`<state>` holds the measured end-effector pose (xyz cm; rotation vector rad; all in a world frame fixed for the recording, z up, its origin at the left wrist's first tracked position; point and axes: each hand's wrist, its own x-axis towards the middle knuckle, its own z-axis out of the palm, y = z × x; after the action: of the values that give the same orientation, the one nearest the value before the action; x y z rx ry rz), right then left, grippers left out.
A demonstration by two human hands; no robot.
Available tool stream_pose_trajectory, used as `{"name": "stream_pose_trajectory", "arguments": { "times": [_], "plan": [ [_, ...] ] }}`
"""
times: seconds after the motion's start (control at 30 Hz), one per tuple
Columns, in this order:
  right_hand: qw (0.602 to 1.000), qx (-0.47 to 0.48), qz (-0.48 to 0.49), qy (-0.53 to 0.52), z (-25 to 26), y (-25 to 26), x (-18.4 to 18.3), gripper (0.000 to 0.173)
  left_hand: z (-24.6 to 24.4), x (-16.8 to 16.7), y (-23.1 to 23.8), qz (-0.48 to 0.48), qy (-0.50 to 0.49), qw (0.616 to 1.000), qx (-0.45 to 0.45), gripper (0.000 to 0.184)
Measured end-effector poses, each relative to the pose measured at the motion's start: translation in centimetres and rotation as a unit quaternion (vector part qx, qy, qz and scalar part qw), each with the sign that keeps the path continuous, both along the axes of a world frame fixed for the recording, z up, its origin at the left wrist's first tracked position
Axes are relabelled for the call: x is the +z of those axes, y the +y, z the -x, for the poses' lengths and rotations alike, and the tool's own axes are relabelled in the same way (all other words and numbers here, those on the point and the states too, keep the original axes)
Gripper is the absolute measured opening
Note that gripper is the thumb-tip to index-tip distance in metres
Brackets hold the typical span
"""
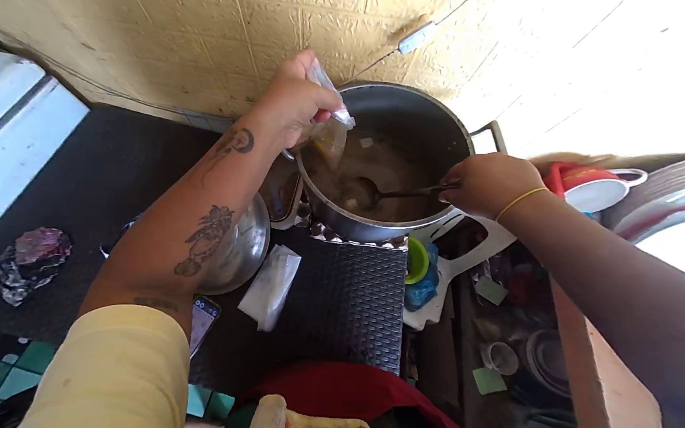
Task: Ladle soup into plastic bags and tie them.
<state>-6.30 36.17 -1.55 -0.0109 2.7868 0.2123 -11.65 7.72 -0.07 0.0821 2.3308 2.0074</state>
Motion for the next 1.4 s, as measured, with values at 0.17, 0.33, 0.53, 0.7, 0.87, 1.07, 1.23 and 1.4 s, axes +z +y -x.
{"name": "stream_pose_trajectory", "arguments": {
  "times": [0.17, 0.33, 0.53, 0.7, 0.87, 1.07, 1.23, 1.4],
  "plan": [
    [1.0, 0.024, 0.011, -0.014, -0.3, -0.7, -0.5, 0.025, -0.1, 0.5, -0.2, -0.003, 0.015, 1.0, -0.011, 0.09],
    [0.998, 0.021, 0.057, -0.024, -0.3, -0.3, -1.3, 0.025, -0.1, 1.1, -0.2, -0.006, 0.02, 1.0, -0.021, 0.086],
    [0.995, 0.085, -0.028, 0.043, -3.5, -3.6, -0.5, 0.011, 0.0, 2.0, 0.2, -0.01, 0.028, 0.999, -0.024, 0.078],
    [0.991, 0.127, -0.041, 0.005, -3.7, -6.0, -0.2, 0.006, -0.2, 2.7, 0.7, 0.006, 0.037, 0.999, -0.013, 0.077],
    [0.997, 0.075, 0.003, -0.015, -1.3, -4.2, -0.6, 0.011, -0.3, 3.0, 0.5, 0.01, 0.046, 0.999, -0.012, 0.083],
    [0.997, 0.072, 0.005, -0.011, 0.7, -1.0, -1.4, 0.015, -0.6, 3.5, -0.1, 0.012, 0.07, 0.997, -0.026, 0.078],
    [0.991, 0.13, -0.026, -0.006, -2.0, -3.8, -1.0, 0.007, -0.3, 3.0, -0.5, 0.007, 0.072, 0.997, -0.034, 0.07],
    [0.994, 0.101, 0.005, -0.035, 0.9, -2.3, -1.6, 0.018, 0.2, 2.6, -0.6, 0.002, 0.083, 0.995, -0.048, 0.056]
  ]
}}
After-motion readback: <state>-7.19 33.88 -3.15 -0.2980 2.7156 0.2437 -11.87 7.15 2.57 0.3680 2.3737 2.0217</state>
